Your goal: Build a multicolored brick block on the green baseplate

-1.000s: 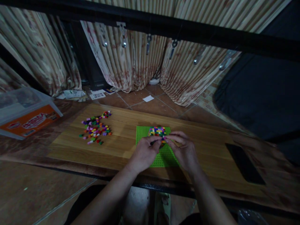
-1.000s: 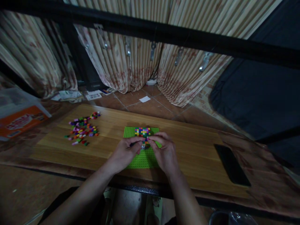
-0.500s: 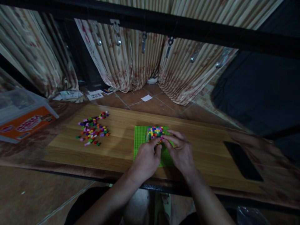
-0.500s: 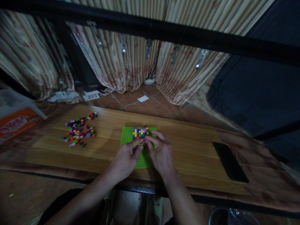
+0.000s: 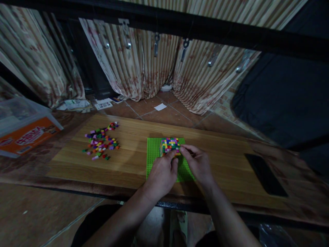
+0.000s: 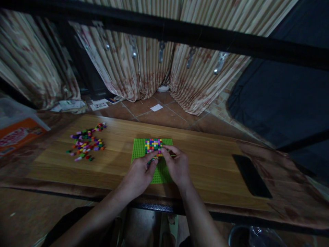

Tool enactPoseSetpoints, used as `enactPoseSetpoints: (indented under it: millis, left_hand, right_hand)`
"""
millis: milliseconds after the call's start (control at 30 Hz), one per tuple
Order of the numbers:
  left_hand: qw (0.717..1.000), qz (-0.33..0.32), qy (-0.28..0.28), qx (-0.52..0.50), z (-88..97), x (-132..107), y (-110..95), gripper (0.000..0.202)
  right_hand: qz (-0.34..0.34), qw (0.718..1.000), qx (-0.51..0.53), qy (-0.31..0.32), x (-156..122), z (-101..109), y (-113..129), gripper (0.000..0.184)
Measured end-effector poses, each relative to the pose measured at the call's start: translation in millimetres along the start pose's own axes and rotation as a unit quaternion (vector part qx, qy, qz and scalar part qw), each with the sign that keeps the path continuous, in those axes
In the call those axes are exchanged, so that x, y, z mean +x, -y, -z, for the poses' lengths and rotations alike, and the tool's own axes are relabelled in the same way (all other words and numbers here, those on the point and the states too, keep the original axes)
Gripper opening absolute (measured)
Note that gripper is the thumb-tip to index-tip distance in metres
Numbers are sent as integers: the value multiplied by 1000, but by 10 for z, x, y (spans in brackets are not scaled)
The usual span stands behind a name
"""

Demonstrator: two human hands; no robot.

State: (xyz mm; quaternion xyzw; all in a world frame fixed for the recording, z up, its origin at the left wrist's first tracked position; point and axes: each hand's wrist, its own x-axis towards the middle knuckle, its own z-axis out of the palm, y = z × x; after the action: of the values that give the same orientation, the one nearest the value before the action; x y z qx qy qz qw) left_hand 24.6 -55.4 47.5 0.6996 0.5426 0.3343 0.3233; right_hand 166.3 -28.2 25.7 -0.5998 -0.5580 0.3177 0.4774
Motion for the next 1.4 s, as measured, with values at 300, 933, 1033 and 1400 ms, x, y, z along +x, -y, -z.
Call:
enactPoseSetpoints:
  millis: [300, 933, 1033, 1400]
  left_hand:
    - [1000, 5, 11, -23, -1, 5, 9, 39]
    - [790, 227, 56, -566, 214, 97, -60, 51]
    - [805, 215, 41, -552, 177, 95, -60, 54]
    - [841, 184, 39, -507, 159, 87, -11, 54]
  right_hand:
    - [-45, 999, 25, -16, 27, -87, 9, 32]
    - [154, 987, 35, -37, -139, -22, 333, 15]
    - [208, 976, -10, 69, -214, -25, 433, 17]
    - [216, 966, -22, 138, -251, -79, 446, 16]
